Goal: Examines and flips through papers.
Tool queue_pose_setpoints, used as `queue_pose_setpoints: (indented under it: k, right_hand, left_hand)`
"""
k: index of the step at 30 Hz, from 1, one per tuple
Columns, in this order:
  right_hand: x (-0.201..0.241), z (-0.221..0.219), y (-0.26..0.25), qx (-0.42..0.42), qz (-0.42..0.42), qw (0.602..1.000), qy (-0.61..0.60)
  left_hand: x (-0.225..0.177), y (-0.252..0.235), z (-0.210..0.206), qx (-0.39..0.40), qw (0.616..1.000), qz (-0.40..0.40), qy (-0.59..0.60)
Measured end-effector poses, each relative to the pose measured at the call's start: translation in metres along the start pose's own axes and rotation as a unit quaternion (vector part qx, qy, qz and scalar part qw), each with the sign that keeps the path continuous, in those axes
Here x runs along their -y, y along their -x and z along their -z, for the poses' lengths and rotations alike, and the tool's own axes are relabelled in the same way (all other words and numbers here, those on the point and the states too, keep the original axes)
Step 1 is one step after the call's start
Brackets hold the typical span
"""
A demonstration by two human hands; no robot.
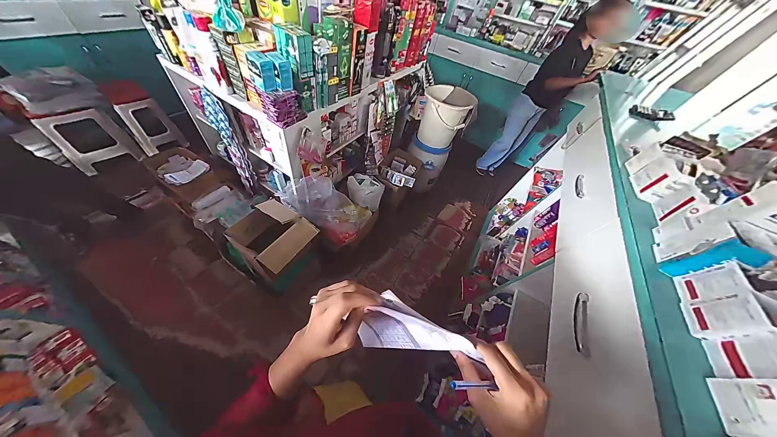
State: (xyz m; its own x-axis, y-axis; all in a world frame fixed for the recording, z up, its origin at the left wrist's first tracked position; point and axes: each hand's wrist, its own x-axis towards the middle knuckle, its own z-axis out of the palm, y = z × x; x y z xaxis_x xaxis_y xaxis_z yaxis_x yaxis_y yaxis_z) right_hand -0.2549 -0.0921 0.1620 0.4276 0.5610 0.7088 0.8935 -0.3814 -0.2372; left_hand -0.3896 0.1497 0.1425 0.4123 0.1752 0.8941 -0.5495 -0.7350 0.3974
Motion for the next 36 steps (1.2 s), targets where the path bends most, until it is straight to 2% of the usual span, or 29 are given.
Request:
queue_pose_setpoints:
  k: [3,6,9,18,22,24,27,29,36]
  right_hand:
    - [0.003,0.0,-0.002,0.067,0.002,0.998,0.013]
    - [0.001,0.002,-0.004,0.138,0.049,0.989,0.002]
    - [-0.007,0.006,-0.011,0.183,0.054,0.981,-0.023]
    - [-0.009,0.005,-0.028,0.129,0.048,0.979,-0.15]
    - [-0.004,0.009,-0.042,0.041,0.034,0.965,-0.256]
    - [0.011,0.01,-0.051,0.038,0.025,0.978,-0.202]
    - [0.035,-0.004,-0.052,0.108,0.018,0.992,-0.058]
    - [0.046,-0.022,-0.044,0.126,0.019,0.992,-0.01]
    - [0.056,-0.042,-0.03,0.077,0.038,0.996,0.025]
  left_hand:
    - [-0.011,-0.001,-0.003,-0.019,0.994,0.111,0.013]
    - [-0.021,-0.004,-0.003,0.007,0.977,0.214,0.016]
    - [-0.025,-0.004,-0.004,0.03,0.967,0.252,-0.026]
    - [-0.032,-0.005,-0.004,-0.007,0.97,0.23,-0.08]
    - [-0.036,-0.004,-0.007,0.019,0.971,0.216,-0.101]
    - [-0.038,-0.003,-0.011,0.035,0.97,0.213,-0.108]
    - [-0.04,-0.002,-0.019,0.042,0.971,0.204,-0.117]
    - [-0.041,0.0,-0.023,0.045,0.97,0.199,-0.132]
    - [-0.044,0.005,-0.028,0.049,0.961,0.176,-0.207]
